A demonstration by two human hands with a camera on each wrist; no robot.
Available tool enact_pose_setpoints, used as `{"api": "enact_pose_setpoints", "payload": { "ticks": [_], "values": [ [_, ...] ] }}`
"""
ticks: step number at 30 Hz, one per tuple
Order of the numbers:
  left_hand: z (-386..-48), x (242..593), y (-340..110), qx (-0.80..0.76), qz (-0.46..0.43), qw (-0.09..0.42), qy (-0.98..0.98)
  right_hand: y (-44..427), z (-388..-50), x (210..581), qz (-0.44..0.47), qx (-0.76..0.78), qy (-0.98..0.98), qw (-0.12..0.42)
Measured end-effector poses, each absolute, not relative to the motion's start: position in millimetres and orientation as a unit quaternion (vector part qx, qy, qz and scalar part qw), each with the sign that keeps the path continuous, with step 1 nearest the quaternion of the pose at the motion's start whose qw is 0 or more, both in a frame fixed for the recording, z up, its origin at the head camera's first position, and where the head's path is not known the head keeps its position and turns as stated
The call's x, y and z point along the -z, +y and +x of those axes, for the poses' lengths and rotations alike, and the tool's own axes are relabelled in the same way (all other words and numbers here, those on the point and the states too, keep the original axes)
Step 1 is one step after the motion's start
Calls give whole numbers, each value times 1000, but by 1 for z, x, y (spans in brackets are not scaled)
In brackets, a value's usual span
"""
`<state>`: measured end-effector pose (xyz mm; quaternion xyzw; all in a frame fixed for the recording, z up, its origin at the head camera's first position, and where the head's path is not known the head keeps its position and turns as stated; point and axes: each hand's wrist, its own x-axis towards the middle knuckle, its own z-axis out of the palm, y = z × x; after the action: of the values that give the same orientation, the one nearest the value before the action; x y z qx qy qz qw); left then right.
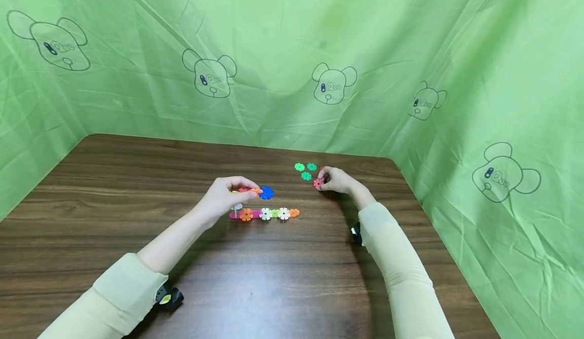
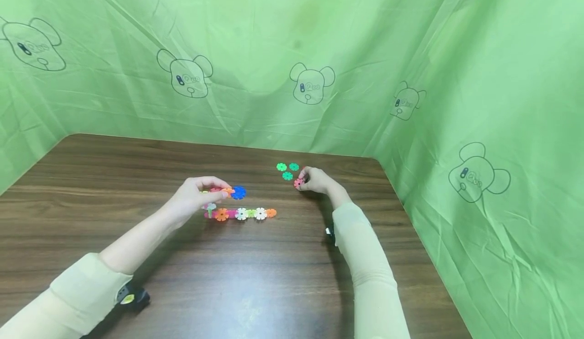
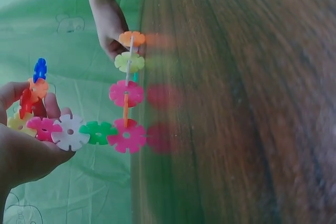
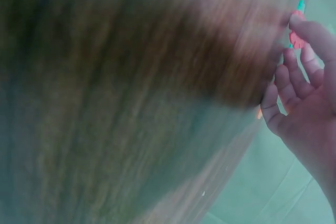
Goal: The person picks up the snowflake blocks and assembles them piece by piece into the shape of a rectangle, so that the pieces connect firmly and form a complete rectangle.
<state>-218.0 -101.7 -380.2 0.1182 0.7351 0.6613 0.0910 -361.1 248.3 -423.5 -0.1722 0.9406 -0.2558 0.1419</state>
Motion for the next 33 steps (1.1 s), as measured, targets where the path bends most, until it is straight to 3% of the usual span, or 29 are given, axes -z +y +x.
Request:
{"api": "enact_pose_setpoints", "payload": {
  "ticks": [18,33],
  "values": [
    [-221,379,-101,-628,113,86,765,240,-342,404,-211,305,927,55],
    [-221,382,-103,-638,87,89,760,215,-310,381,-230,355,904,-65]
  ]
}}
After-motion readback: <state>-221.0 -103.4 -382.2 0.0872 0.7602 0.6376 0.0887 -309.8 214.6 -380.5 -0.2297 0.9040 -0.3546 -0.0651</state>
